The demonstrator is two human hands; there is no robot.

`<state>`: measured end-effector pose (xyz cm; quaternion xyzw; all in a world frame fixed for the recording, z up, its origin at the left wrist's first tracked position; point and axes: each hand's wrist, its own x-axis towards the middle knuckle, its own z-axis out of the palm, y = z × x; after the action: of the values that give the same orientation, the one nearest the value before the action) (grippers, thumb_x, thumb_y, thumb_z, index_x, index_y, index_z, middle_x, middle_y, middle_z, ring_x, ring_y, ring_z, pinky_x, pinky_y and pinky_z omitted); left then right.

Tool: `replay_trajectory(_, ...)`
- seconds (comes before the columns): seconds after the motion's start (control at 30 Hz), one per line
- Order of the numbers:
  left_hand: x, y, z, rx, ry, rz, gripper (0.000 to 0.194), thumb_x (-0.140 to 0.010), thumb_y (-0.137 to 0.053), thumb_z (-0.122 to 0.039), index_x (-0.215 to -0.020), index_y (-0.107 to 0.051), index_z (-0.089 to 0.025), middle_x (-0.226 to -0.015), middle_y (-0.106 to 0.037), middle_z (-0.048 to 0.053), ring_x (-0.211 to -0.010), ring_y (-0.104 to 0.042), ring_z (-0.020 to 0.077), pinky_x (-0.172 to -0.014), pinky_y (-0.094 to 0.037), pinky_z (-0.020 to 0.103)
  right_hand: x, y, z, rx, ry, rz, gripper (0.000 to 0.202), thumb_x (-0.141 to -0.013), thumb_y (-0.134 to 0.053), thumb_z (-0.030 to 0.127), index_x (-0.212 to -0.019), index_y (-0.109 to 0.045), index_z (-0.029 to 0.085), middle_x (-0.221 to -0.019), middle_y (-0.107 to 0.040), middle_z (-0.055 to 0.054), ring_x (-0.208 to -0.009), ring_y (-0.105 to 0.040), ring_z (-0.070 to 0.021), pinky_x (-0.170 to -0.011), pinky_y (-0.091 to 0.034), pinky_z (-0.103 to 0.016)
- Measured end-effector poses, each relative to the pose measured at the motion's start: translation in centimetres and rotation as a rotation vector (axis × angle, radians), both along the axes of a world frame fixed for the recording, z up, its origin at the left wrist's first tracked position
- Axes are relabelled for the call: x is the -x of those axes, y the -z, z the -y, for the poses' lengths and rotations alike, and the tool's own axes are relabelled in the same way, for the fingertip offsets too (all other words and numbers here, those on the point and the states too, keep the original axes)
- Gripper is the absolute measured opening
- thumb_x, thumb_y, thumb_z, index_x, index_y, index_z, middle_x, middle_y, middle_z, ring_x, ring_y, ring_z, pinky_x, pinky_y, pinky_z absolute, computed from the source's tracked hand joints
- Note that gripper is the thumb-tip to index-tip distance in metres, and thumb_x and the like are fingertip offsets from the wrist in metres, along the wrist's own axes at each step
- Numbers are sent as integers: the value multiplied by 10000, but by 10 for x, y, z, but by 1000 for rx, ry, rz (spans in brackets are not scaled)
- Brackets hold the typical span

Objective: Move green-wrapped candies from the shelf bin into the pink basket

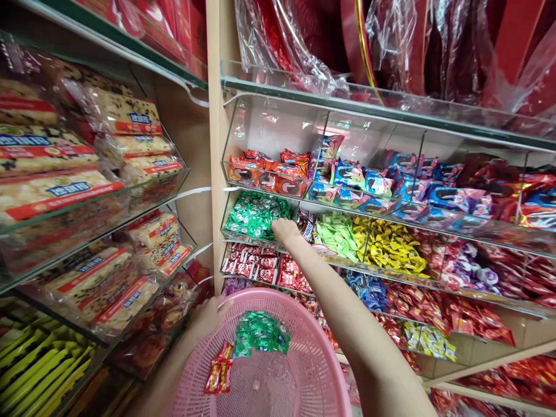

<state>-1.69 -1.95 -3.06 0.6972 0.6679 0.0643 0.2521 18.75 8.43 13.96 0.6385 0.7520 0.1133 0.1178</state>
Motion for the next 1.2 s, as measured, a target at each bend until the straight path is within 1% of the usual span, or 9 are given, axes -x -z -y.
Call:
replay_trajectory(0.27,1,1,1,-6,5,-16,411,-941,-326,-451,-1025,-652,-215,-1035,-728,111,-960,-682,248,-691,-415,273,5,7,-12,5,66,-17,330,-858,-533,66,-1159,-661,112,-1123,-687,-190,-1106,-633,-260,-851,-509,-298)
replay_trajectory(0.47,1,-3,3,-20,-3,-13,409,-936,-343,-447,-1033,-660,-207,-1055,-723,121,-1023,-664,245,-734,-427,273,5,7,-7,-12,67,-19,398,-858,-464,-6,-1195,-636,118,-1152,-673,-191,-1120,-627,-251,-860,-499,-294)
replay_trajectory(0.67,2,-3,3,-7,-2,-19,430,-931,-329,-464,-1043,-660,-213,-1066,-722,115,-1009,-670,249,-739,-434,281,6,6,1,-52,35,-28,366,-849,-503,11,-1173,-643,111,-1126,-671,-205,-1113,-627,-242,-879,-469,-280)
replay_trajectory(0.87,2,-2,2,0,10,-36,450,-932,-326,-485,-1072,-655,-211,-1071,-720,124,-1019,-666,252,-754,-435,284,-3,-11,17,-128,-39,-44,275,-893,-453,51,-1070,-656,103,-1065,-679,-190,-1083,-616,-248,-834,-443,-282)
replay_trajectory(0.93,1,-2,2,4,11,-38,447,-933,-330,-481,-1091,-652,-215,-1080,-718,124,-1027,-662,254,-764,-436,286,-9,-17,31,-195,-103,-101,235,-906,-446,78,-1020,-648,118,-1017,-684,-162,-1022,-621,-231,-802,-430,-277)
replay_trajectory(1.0,1,0,1,8,12,-34,441,-931,-338,-479,-1103,-651,-220,-1083,-717,119,-1026,-661,252,-763,-437,282,-15,-18,52,-270,-199,-230,196,-915,-445,109,-955,-634,139,-947,-680,-120,-930,-618,-205,-759,-418,-268)
replay_trajectory(1.07,0,2,1,5,14,-25,443,-930,-340,-483,-1102,-654,-222,-1076,-720,113,-1021,-663,250,-755,-436,276,-21,-7,78,-299,-295,-405,179,-924,-436,134,-921,-614,157,-893,-658,-78,-852,-599,-178,-722,-408,-256)
replay_trajectory(1.1,0,3,0,-2,15,-20,447,-930,-337,-485,-1101,-656,-221,-1075,-721,111,-1019,-664,250,-752,-436,275,-24,4,92,-290,-331,-490,181,-931,-425,142,-917,-605,162,-878,-646,-65,-819,-588,-164,-707,-405,-250)
replay_trajectory(1.2,1,7,0,-21,9,-10,453,-931,-336,-484,-1124,-652,-223,-1092,-718,108,-1011,-668,244,-756,-435,274,-34,55,129,-162,-358,-630,217,-966,-385,190,-899,-591,175,-879,-630,-67,-791,-578,-159,-700,-415,-258)
